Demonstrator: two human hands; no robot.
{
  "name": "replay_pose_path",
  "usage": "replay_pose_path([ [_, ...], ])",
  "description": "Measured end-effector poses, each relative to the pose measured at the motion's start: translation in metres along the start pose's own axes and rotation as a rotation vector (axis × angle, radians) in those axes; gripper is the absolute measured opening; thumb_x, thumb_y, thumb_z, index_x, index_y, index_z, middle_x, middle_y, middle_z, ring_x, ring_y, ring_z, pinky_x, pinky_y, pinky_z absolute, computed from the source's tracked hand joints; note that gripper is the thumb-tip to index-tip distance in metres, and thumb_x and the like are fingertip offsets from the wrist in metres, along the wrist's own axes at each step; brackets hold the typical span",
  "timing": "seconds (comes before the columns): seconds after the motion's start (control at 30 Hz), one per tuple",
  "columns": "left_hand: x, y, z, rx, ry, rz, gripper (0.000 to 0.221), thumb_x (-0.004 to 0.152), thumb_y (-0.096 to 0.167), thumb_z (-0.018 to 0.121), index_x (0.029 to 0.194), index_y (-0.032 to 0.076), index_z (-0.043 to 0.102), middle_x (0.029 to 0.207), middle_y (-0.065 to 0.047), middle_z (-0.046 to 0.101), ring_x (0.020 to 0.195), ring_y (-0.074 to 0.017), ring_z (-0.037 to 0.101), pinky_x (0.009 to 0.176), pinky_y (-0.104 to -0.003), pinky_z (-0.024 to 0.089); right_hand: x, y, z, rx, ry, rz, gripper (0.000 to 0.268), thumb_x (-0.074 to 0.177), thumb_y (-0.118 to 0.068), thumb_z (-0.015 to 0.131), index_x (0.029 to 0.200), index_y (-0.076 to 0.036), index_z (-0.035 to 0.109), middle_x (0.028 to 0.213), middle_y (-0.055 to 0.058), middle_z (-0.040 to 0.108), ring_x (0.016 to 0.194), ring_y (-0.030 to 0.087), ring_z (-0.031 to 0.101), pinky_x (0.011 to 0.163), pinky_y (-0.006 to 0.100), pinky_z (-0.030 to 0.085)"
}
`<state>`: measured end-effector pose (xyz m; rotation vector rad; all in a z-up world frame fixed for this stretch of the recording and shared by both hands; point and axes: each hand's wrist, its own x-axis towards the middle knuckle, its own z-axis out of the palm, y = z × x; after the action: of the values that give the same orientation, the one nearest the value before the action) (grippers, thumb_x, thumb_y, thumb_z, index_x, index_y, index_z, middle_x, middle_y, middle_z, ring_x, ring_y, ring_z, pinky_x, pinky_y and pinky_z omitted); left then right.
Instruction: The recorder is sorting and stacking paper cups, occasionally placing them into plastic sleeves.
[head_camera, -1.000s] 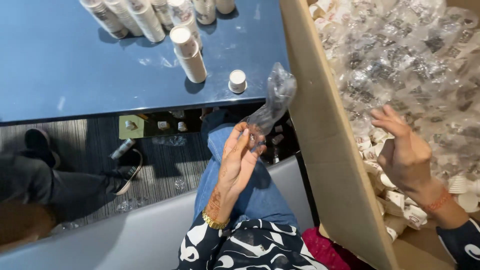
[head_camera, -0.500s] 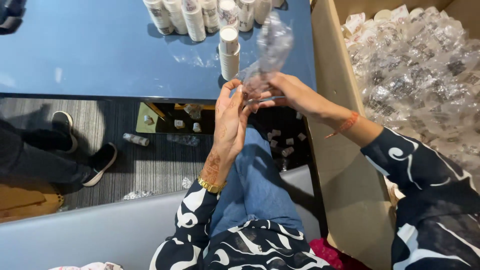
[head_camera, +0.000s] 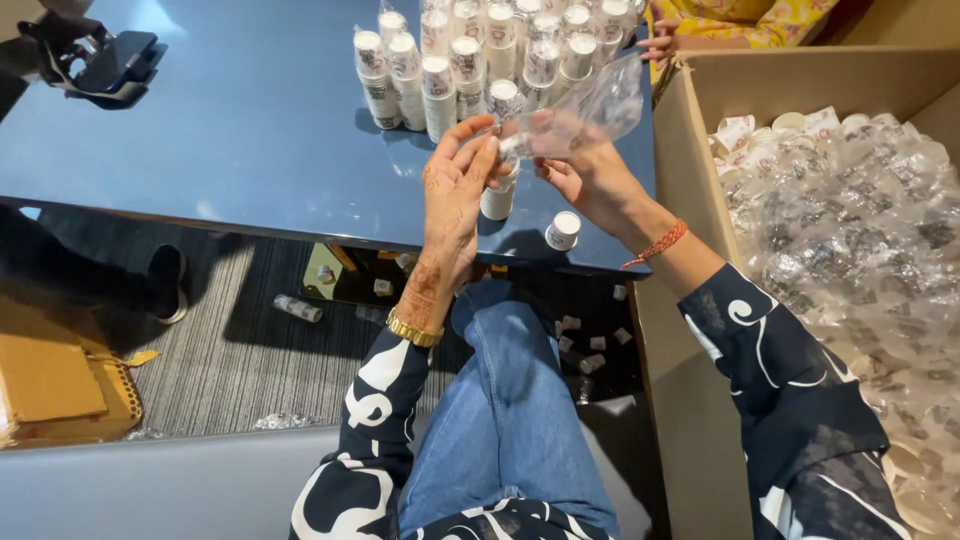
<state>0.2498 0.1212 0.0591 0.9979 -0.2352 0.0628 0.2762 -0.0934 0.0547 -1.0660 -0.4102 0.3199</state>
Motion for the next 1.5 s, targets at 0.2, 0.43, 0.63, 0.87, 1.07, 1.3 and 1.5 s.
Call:
replay_pose_path([
  [0.2,0.008,0.020,0.013,-0.241,-0.165,-0.050,0.040,0.104,0.006,0.060,0.142,0.001,0.050,0.121,-0.009,0.072,0.084,-0.0065,0.067,0.068,-0.019,0.052,0.000,-0.033,0.045,0.042,0.089,0.198,0.052,0.104,-0.045,0.053,0.141,-0.009,0.057,0.123,0.007,0.067,0.110,0.019,0.062,0.101,0.036,0.049],
  [0.43,0.012,-0.003,0.009,-0.078,-0.251,-0.120,0.039,0.108,0.006,0.056,0.146,0.003,0.049,0.123,-0.008,0.072,0.070,-0.0035,0.053,0.062,-0.017,0.046,-0.012,-0.046,0.055,0.041,0.091,0.126,0.041,0.103,-0.033,0.058,0.137,-0.010,0.056,0.127,0.001,0.063,0.119,0.016,0.062,0.110,0.039,0.052],
  [0.63,0.022,0.009,0.016,0.191,-0.122,-0.128,0.036,0.105,0.005,0.058,0.141,0.005,0.054,0.115,-0.010,0.073,0.079,-0.0059,0.065,0.063,-0.021,0.057,0.003,-0.028,0.020,0.017,0.095,-0.073,0.038,0.101,0.002,0.065,0.137,-0.004,0.056,0.122,0.005,0.062,0.110,0.014,0.065,0.101,0.027,0.055],
  [0.87,0.060,-0.022,-0.014,0.148,-0.004,-0.010,0.031,0.103,0.001,0.054,0.134,-0.002,0.058,0.118,-0.014,0.076,0.084,-0.0092,0.073,0.066,-0.024,0.060,0.025,-0.003,0.009,-0.447,0.197,-0.205,0.019,0.100,0.004,0.065,0.119,0.000,0.063,0.110,0.002,0.067,0.099,0.008,0.065,0.093,0.025,0.057],
  [1.07,0.058,-0.050,-0.034,0.189,0.124,-0.068,0.047,0.089,-0.008,0.046,0.134,0.002,0.057,0.115,-0.007,0.077,0.063,-0.0034,0.056,0.058,-0.018,0.051,0.036,0.018,0.011,-0.659,0.308,-0.173,0.025,0.094,0.001,0.065,0.118,-0.001,0.070,0.101,0.000,0.071,0.088,0.006,0.065,0.081,0.023,0.055],
  [1.3,0.035,-0.082,-0.038,0.439,0.185,0.068,0.033,0.099,-0.004,0.047,0.127,0.002,0.064,0.098,-0.009,0.073,0.063,-0.0098,0.061,0.052,-0.024,0.049,0.020,0.042,0.034,-0.944,0.372,-0.252,0.025,0.096,-0.002,0.063,0.120,-0.003,0.065,0.102,0.005,0.071,0.092,0.013,0.072,0.080,0.029,0.061],
  [1.5,0.017,-0.102,-0.050,0.908,0.222,0.105,0.029,0.097,-0.001,0.054,0.121,0.010,0.067,0.095,-0.017,0.075,0.084,-0.0321,0.077,0.072,-0.041,0.059,0.009,0.068,0.022,-1.330,0.310,-0.271,0.028,0.088,0.000,0.065,0.116,0.000,0.059,0.099,0.018,0.066,0.087,0.033,0.069,0.076,0.043,0.056],
])
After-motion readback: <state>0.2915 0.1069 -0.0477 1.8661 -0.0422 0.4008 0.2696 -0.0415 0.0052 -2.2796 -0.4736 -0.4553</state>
